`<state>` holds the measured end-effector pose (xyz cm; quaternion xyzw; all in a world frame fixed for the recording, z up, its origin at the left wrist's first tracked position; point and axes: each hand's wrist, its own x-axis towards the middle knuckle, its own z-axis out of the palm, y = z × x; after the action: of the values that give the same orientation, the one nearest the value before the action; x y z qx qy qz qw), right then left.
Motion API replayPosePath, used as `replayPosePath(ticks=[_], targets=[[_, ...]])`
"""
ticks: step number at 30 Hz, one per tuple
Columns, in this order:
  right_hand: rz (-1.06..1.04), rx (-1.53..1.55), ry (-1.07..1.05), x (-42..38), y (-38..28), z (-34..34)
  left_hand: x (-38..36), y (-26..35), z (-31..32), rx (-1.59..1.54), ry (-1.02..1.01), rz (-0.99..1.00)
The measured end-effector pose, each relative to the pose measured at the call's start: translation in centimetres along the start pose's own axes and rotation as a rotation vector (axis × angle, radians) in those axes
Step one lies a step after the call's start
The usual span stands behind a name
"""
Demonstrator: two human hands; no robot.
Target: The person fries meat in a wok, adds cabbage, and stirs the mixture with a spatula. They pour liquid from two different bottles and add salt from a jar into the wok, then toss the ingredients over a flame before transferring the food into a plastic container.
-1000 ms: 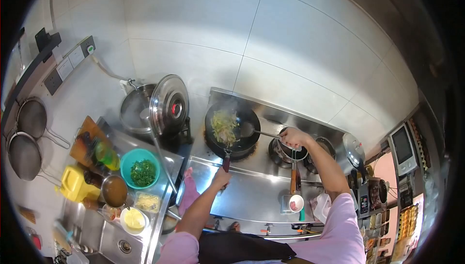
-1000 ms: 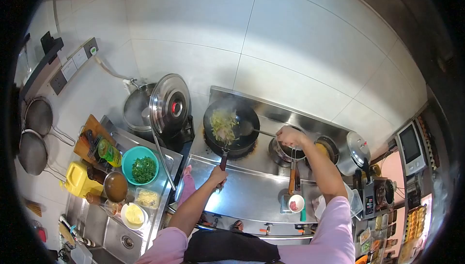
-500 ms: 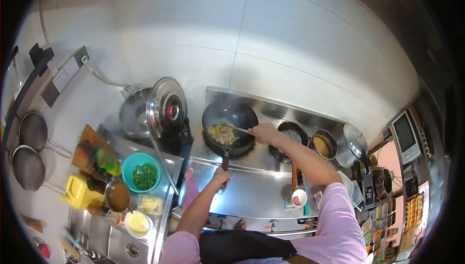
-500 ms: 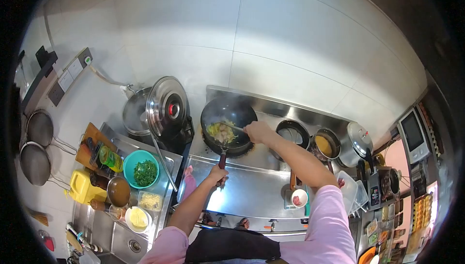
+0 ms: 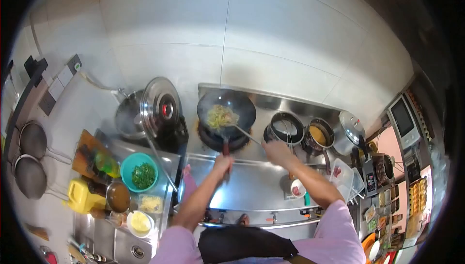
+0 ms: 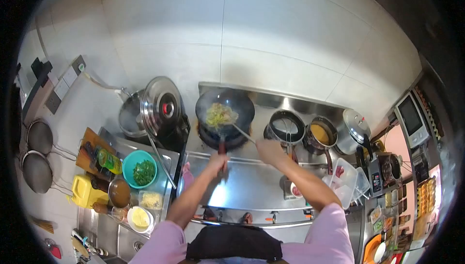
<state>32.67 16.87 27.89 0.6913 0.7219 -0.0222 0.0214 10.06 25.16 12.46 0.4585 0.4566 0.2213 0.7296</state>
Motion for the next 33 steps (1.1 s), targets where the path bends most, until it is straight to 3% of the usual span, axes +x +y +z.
replayPosePath(ticks=[1, 3, 6, 8, 12, 15, 16, 17, 19, 22, 25, 29, 33], targets=[[0.009, 0.003, -0.040, -1.3, -0.1, -2.0, -0.9, -1.0, 0.3, 0.049, 0.043, 0.087], [0.039, 0.035, -0.144, -5.2, -0.7, -4.6, -4.8, -4.0, 0.1, 0.078, 0.114, 0.079], [-0.072, -0.034, -0.102, -3.7, -1.9, -0.9, -5.3, -0.9, -0.4, 0.075, 0.027, -0.010], [0.002, -0.009, -0.125, -1.1, -2.9, -0.2, -1.9, -0.1, -0.7, 0.006, -0.034, -0.071], [-0.055, -0.062, -0.169, -3.5, -1.4, -5.9, -6.4, 2.9, -1.8, -0.094, -0.029, -0.200], [-0.113, -0.057, -0.013, 0.3, -1.3, -1.2, -3.7, 5.5, -1.2, -0.055, -0.072, -0.158], [-0.034, 0.135, 0.061, 2.5, 0.5, 3.7, -2.7, 4.4, -1.0, -0.041, -0.071, -0.070], [0.095, 0.010, -0.050, 2.6, -1.0, 2.1, -1.8, 3.4, -0.8, -0.026, -0.068, 0.018], [0.065, 0.019, -0.129, -1.6, -1.5, -1.7, -4.5, 1.1, -0.6, 0.034, 0.026, -0.015], [0.044, 0.073, -0.180, -3.7, -0.9, -2.0, -7.2, -1.8, -1.0, 0.087, 0.023, 0.049], [0.080, 0.095, -0.175, -3.6, -3.0, -1.9, -2.3, 0.0, -0.7, -0.065, -0.016, 0.019], [0.116, 0.072, -0.169, -2.9, -4.2, -2.1, 0.0, 0.2, -1.1, -0.031, -0.033, -0.057], [0.206, 0.104, -0.114, 3.3, -1.9, 7.4, 1.0, -2.6, -0.8, -0.028, -0.003, -0.055]])
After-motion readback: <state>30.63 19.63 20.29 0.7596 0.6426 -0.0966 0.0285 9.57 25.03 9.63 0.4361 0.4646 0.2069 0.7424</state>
